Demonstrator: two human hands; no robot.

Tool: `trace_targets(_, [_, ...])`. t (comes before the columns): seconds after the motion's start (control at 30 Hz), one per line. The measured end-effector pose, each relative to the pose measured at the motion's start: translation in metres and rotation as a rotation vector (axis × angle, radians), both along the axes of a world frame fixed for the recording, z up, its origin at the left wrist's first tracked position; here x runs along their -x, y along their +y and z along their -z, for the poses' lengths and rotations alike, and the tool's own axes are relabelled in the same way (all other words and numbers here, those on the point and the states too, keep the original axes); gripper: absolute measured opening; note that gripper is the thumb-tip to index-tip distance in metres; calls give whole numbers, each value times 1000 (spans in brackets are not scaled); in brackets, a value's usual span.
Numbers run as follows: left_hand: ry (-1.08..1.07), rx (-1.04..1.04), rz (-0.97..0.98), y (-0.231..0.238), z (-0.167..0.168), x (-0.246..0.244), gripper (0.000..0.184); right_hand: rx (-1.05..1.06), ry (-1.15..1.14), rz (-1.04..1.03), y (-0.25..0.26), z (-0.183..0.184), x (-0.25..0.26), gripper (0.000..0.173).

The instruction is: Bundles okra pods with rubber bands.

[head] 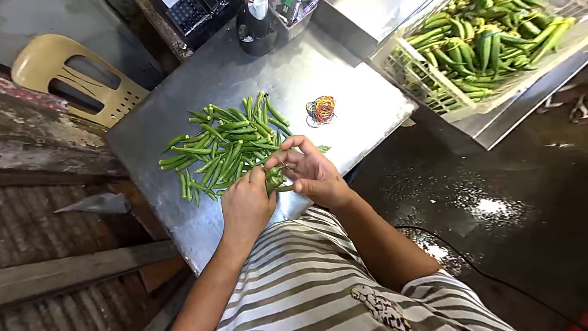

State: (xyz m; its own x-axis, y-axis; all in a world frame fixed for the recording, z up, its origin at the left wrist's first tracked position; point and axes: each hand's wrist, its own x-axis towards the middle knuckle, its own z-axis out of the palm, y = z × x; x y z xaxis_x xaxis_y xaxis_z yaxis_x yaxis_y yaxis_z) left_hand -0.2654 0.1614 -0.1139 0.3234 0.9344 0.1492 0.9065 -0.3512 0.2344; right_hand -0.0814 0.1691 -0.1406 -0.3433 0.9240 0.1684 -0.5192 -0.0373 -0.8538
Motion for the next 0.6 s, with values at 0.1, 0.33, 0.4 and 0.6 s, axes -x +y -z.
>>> trace_targets(0.1, [24, -2, 30, 0, -1, 1, 23, 61, 138, -14, -3, 5, 1, 61])
trace_targets(0.33, [100, 73, 59, 1, -5, -1, 19, -221, -258, 159, -5, 2, 5, 59])
trace_targets(0.4, [107, 125, 54, -1, -7, -3, 20, -385, -504, 201, -4, -2, 5, 56])
trace_targets(0.6, [-43, 257, 47, -2, -6, -5, 61, -368, -409, 101, 6, 2, -22, 51])
